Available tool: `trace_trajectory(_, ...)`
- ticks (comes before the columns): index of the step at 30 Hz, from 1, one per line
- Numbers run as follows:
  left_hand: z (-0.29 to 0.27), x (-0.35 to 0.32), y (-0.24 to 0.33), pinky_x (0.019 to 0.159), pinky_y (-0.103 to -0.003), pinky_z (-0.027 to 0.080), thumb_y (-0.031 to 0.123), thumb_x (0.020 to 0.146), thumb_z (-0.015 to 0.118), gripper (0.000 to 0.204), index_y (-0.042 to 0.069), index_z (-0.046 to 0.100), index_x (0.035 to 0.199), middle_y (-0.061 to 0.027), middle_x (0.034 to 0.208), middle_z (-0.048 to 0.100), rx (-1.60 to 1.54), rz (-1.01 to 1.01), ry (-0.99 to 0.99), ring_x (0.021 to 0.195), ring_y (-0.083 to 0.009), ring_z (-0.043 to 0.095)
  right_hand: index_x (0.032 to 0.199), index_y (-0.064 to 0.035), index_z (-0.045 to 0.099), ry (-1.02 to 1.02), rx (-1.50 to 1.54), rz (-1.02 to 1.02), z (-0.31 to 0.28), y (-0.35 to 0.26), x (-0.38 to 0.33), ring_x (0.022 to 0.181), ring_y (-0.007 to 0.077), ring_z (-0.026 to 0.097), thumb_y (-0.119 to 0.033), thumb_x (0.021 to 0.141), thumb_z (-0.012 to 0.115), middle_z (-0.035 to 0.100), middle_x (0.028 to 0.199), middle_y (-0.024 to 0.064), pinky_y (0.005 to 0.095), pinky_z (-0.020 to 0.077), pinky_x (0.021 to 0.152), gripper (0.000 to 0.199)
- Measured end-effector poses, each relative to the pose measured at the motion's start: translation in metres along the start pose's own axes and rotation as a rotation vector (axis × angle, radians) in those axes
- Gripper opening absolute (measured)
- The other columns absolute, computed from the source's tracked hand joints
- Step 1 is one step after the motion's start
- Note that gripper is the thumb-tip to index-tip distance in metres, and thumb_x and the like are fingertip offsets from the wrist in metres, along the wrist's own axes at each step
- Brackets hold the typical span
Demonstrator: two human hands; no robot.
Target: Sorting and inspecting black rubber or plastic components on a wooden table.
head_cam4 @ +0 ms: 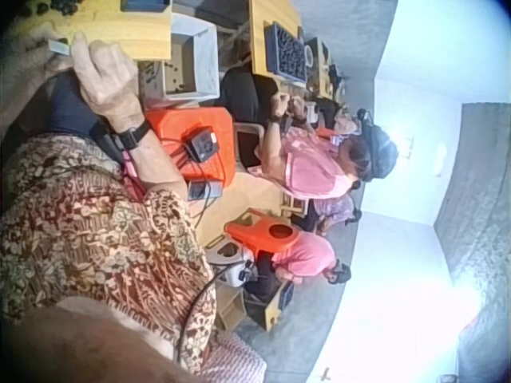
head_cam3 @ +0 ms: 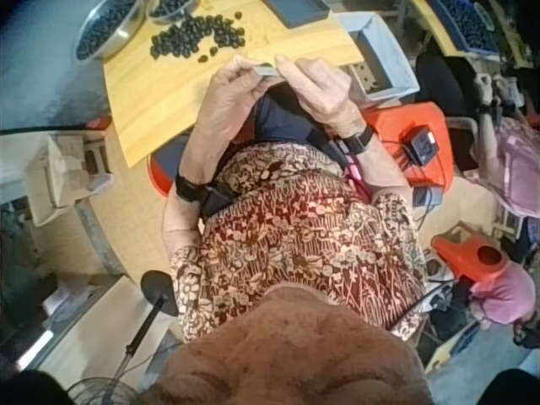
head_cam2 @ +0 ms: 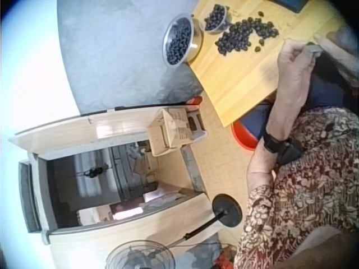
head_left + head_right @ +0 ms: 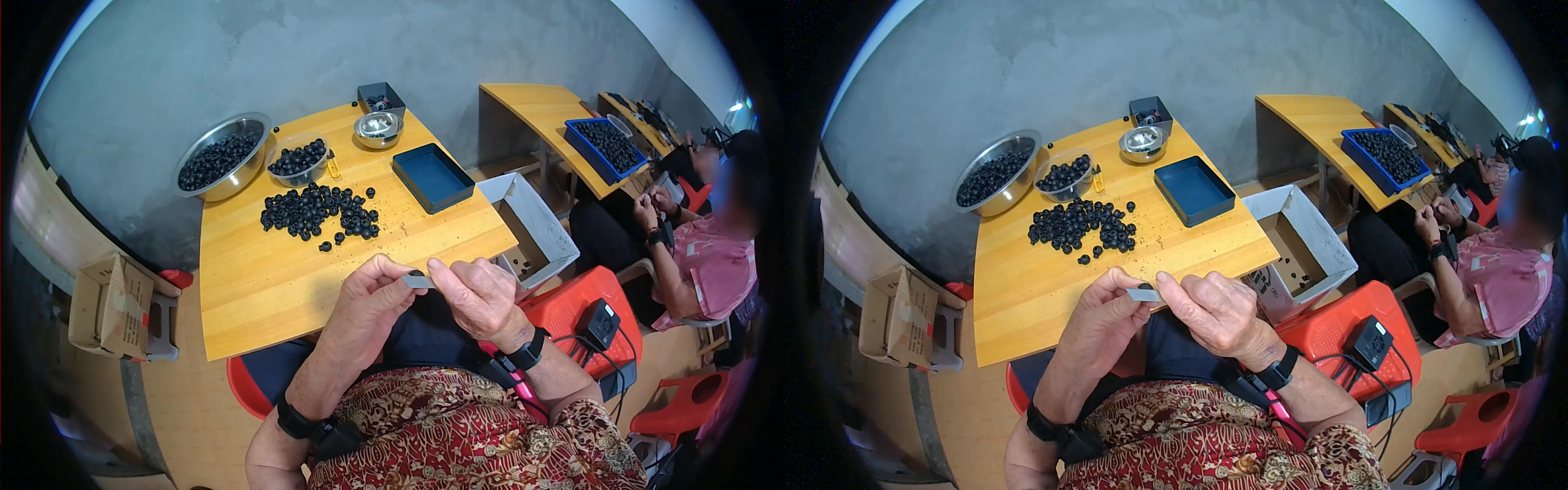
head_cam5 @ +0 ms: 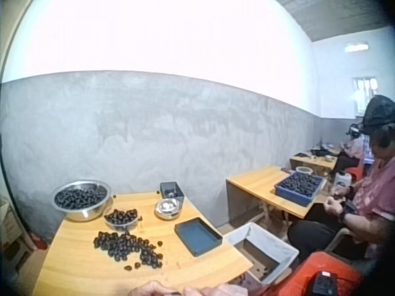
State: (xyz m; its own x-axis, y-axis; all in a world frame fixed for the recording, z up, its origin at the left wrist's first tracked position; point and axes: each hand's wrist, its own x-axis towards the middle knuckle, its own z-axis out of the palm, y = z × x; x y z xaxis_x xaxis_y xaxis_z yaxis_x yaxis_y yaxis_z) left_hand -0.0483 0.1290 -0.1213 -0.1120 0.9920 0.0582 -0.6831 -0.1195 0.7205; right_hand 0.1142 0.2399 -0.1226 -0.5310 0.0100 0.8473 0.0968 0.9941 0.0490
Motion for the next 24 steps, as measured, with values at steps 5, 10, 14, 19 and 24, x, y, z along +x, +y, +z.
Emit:
trace_trajectory(5,0.031,-0.010,0.001,0.085,-0.028,0.047,0.009,0.090,0.063,0.009,0.005,0.059,0.095,-0.0074,0.095,0.065,0.071,-0.014,-0.104,0.093,-0.0159,0.060,0.110,-0.0002,0.065,0.015,0.024,0.216,0.017,0.026,-0.015,0.066,0.0247,0.060,0.003,0.072,0.067,0.059,0.076,0.0106,0.0327,0.0493,0.056,0.039)
trace_trajectory(10,0.018,-0.004,0.006,0.082,-0.027,0.046,0.012,0.091,0.063,0.012,0.004,0.058,0.098,-0.0089,0.094,0.064,0.015,0.029,0.010,0.086,-0.0140,0.058,0.107,0.0011,0.066,0.137,0.123,0.342,0.010,0.017,-0.003,0.067,0.0236,0.061,0.004,0.076,0.069,0.062,0.080,0.0117,0.0308,0.0487,0.057,0.031)
trace_trajectory(14,0.017,-0.003,0.003,0.082,-0.028,0.047,0.011,0.092,0.062,0.011,0.005,0.058,0.099,-0.0080,0.095,0.064,-0.033,-0.030,0.050,0.087,-0.0142,0.059,0.105,0.0009,0.067,0.173,0.301,0.430,-0.005,0.000,0.009,0.067,0.0202,0.060,0.000,0.074,0.074,0.065,0.082,0.0103,0.0287,0.0474,0.057,0.032)
trace_trajectory(19,0.015,-0.002,-0.002,0.084,-0.029,0.048,0.008,0.091,0.062,0.009,0.006,0.059,0.100,-0.0068,0.096,0.064,-0.072,-0.013,0.053,0.089,-0.0142,0.059,0.105,-0.0005,0.068,0.088,0.382,0.409,-0.015,-0.022,0.021,0.069,0.0198,0.062,-0.002,0.070,0.076,0.065,0.085,0.0092,0.0295,0.0499,0.059,0.035)
trace_trajectory(24,0.016,-0.002,-0.004,0.088,-0.029,0.047,0.007,0.090,0.063,0.010,0.007,0.060,0.098,-0.0043,0.095,0.064,-0.043,0.024,0.060,0.092,-0.0126,0.059,0.105,-0.0012,0.068,0.086,0.310,0.317,-0.007,-0.020,0.013,0.070,0.0211,0.063,0.000,0.069,0.075,0.064,0.082,0.0079,0.0307,0.0511,0.060,0.037)
